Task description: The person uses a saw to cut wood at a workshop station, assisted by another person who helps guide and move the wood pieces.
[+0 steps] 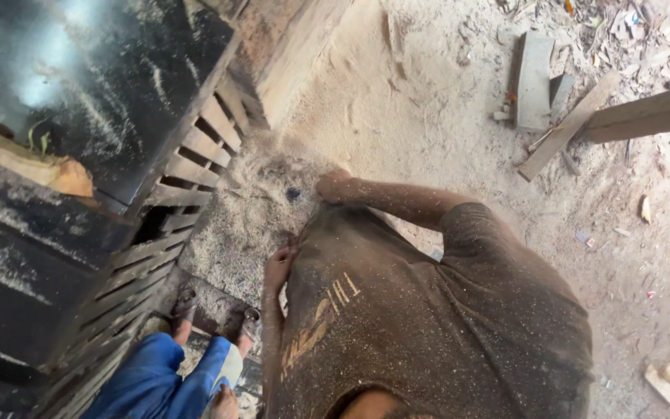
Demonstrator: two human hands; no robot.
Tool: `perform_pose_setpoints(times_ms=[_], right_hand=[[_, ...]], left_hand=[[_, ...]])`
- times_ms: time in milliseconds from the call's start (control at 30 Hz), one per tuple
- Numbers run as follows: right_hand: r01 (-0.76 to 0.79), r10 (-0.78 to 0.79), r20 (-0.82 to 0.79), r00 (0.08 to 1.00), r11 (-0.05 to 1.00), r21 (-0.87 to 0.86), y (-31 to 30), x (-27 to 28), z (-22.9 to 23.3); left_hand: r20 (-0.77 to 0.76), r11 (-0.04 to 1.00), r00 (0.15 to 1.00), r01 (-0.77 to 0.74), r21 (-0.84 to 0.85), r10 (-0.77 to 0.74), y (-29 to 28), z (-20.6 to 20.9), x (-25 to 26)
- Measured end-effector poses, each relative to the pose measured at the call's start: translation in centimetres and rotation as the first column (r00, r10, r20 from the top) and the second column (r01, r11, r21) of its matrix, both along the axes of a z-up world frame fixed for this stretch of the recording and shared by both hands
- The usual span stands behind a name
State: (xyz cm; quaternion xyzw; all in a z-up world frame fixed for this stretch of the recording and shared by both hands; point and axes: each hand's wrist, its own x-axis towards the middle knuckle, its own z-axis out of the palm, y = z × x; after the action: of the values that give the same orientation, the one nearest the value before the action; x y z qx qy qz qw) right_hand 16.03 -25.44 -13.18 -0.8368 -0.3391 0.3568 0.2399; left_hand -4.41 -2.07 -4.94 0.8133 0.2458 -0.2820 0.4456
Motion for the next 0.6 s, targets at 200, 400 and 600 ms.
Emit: perform_pose_setpoints(times_ms=[200, 400, 600], right_hand=[[-0.011, 0.08, -0.398, 0.914, 0.985, 0.171, -8.2, 4.5, -3.9], [0.116, -0.016, -0.795, 0.606, 0.991, 0.068, -11.2, 2.4, -4.2], [0.369, -0.164, -0.804, 0.572, 0.927, 0.074, -13.3, 0.8, -1.7]], left_hand=[[-0.054, 0.838, 0.973, 0.221, 0.498, -0.224, 0.8, 1.4, 1.7], [-0.168, 0.806, 0.907, 0.421, 0.415, -0.387, -3.4, 1.7, 5.9], [-0.14, 0.83, 0.864, 0.504, 0.24, -0.484, -6.7, -0.2, 10.7]])
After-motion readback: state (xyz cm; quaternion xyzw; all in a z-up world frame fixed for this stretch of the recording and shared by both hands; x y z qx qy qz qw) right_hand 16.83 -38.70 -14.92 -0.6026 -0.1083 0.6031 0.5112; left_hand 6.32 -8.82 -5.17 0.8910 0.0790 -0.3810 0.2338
